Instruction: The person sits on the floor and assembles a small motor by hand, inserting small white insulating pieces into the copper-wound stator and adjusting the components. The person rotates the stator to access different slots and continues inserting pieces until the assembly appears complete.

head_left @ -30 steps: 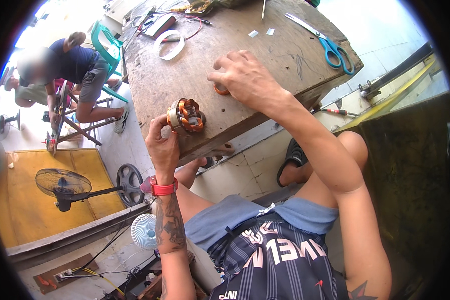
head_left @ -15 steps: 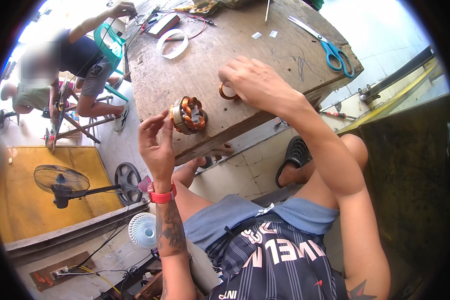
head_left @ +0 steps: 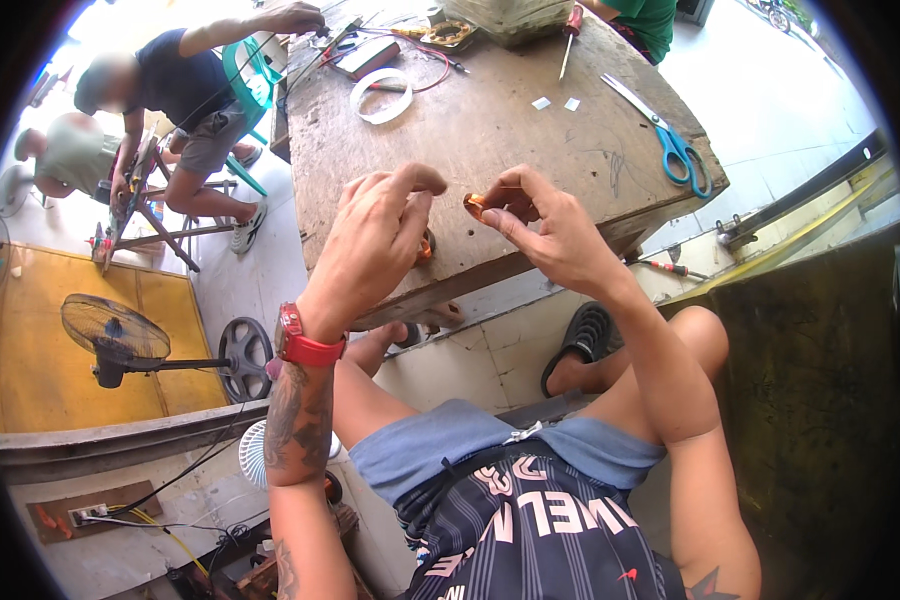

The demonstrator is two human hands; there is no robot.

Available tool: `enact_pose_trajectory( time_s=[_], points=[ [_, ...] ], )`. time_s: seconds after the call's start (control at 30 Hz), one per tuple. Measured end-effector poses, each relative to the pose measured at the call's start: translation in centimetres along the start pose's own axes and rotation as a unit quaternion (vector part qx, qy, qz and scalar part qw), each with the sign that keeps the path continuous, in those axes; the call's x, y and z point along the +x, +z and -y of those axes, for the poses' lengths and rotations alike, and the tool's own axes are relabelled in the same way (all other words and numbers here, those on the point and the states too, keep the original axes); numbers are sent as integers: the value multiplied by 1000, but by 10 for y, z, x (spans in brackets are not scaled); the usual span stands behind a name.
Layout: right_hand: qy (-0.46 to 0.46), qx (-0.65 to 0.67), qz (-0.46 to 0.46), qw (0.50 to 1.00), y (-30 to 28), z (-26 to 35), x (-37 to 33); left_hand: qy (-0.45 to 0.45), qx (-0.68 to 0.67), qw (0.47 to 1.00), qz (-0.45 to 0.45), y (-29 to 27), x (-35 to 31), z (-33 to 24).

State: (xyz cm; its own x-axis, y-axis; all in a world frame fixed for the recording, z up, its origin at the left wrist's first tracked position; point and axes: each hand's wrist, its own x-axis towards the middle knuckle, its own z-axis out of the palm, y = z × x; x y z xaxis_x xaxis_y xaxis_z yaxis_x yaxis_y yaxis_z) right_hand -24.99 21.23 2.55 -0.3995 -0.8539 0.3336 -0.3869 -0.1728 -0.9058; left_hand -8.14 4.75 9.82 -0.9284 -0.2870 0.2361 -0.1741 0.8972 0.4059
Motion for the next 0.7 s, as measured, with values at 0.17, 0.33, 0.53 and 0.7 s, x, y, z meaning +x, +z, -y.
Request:
enact_pose_trajectory(
  time_s=[0.17,0.33,0.53,0.7],
  points=[
    [22,0,10,1000,1,-3,-1,177,143,973,36,-7,15,26],
    [31,-9,10,999,4,-10,1,6,42,965,260,-6,52,53],
    [59,-5,-14,998,3,-15,0,-82,17,958,274,-13,62,83],
    [65,-15,-31,997,1,-16,-2,-257,120,915,287,-52,40,73]
  ],
)
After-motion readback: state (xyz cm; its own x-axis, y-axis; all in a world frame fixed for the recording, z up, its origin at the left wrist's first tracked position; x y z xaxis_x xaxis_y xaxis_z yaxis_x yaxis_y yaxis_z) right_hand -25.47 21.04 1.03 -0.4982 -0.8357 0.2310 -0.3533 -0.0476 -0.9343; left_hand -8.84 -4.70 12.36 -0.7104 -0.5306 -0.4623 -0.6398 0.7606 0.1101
